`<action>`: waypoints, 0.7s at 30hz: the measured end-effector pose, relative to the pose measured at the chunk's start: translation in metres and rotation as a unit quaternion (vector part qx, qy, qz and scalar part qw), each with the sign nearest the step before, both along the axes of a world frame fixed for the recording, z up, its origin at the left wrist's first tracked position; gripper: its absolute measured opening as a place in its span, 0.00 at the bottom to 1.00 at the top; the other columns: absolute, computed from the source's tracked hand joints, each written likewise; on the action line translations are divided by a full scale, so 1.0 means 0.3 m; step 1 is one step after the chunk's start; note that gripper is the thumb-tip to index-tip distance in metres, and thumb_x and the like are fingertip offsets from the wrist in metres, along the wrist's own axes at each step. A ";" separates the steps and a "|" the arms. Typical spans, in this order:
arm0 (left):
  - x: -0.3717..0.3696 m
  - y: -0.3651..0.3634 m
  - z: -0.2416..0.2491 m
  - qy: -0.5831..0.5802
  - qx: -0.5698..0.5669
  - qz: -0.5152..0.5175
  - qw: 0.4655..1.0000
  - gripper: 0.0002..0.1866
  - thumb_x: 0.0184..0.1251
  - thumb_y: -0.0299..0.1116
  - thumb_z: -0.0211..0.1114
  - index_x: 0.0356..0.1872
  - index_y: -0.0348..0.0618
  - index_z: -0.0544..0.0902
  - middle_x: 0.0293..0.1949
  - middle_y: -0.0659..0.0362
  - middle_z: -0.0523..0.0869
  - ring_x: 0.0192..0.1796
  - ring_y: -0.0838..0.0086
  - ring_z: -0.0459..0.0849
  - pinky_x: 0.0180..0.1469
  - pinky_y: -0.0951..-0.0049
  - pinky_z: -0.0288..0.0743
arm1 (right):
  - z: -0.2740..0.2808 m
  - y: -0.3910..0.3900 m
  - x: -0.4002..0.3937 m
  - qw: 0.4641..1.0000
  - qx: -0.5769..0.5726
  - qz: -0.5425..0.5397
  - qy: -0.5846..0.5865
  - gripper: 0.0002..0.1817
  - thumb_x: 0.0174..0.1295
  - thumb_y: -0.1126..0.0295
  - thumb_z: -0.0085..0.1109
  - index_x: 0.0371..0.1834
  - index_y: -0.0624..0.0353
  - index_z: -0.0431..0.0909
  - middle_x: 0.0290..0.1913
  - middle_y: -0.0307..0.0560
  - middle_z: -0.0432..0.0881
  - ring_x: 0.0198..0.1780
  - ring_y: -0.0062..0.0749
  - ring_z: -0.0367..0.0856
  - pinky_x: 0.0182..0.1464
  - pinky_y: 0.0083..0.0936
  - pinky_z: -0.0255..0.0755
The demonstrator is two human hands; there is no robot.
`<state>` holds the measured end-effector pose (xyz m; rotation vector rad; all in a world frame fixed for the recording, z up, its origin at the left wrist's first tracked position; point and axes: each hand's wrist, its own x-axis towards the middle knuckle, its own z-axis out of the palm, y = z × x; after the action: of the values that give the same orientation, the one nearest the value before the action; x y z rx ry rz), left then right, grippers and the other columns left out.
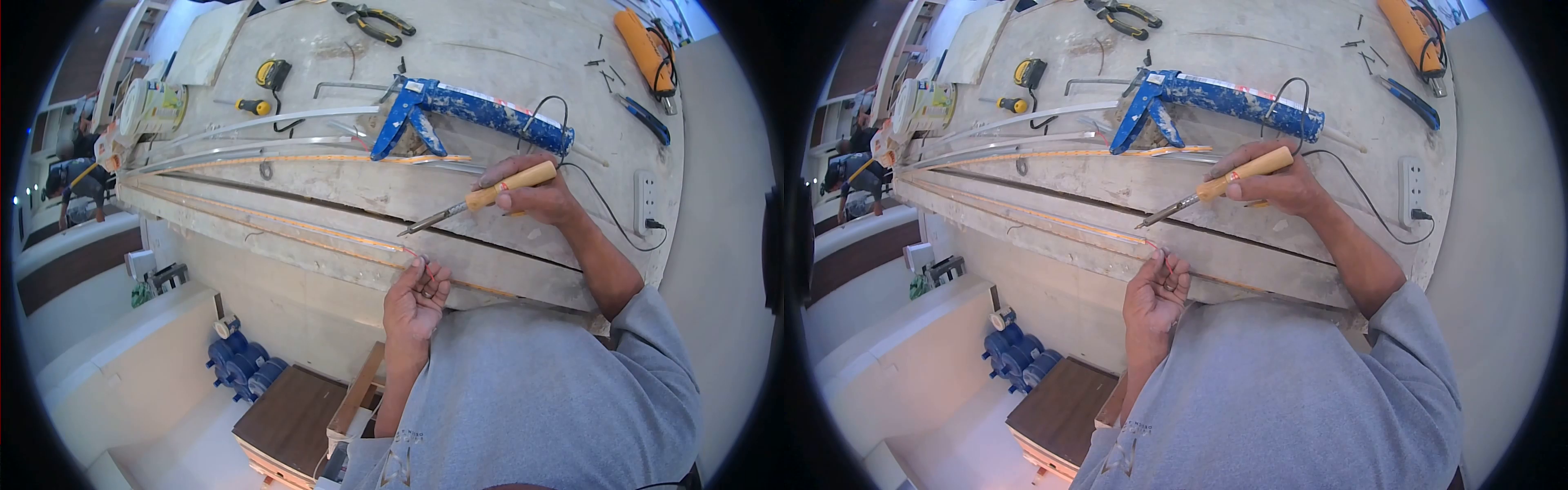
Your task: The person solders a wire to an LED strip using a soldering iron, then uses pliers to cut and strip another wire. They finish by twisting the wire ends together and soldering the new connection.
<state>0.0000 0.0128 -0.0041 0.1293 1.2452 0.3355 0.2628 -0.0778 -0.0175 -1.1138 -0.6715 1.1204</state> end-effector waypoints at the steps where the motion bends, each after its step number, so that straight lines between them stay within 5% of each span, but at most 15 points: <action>1: -0.007 -0.002 -0.002 -0.011 0.001 -0.003 1.000 0.08 0.68 0.34 0.69 0.41 0.42 0.83 0.35 0.56 0.88 0.39 0.64 0.89 0.41 0.67 0.83 | 0.002 -0.001 0.002 1.000 0.000 0.002 0.000 0.18 0.50 0.71 0.72 0.45 0.68 0.86 0.44 0.52 0.88 0.44 0.29 0.85 0.49 0.24 0.77; 11: -0.194 -0.026 0.101 -0.025 0.177 -0.080 0.981 0.05 0.70 0.28 0.65 0.40 0.37 0.82 0.35 0.51 0.89 0.38 0.62 0.90 0.38 0.67 0.87 | 0.005 0.014 -0.002 1.000 -0.022 0.008 -0.010 0.17 0.52 0.70 0.72 0.43 0.69 0.86 0.45 0.55 0.88 0.46 0.33 0.86 0.51 0.27 0.79; 16: -0.290 0.111 0.130 0.047 0.391 -0.127 0.910 0.06 0.69 0.27 0.66 0.40 0.34 0.82 0.33 0.51 0.89 0.36 0.65 0.90 0.38 0.71 0.85 | 0.043 0.036 -0.025 0.999 -0.021 -0.006 0.036 0.18 0.55 0.69 0.72 0.45 0.70 0.84 0.46 0.58 0.87 0.47 0.38 0.86 0.53 0.31 0.81; 21: -0.307 0.318 0.135 0.014 0.468 -0.167 0.868 0.06 0.69 0.27 0.66 0.40 0.34 0.83 0.32 0.52 0.88 0.34 0.69 0.88 0.38 0.73 0.81 | 0.151 0.040 -0.059 0.998 0.036 -0.053 0.004 0.17 0.57 0.70 0.70 0.46 0.71 0.82 0.47 0.60 0.87 0.50 0.40 0.86 0.54 0.34 0.81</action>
<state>-0.0920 0.1082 0.0365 1.1762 0.9679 0.6120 0.2451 -0.0659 0.0279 -1.0716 -0.6343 1.0025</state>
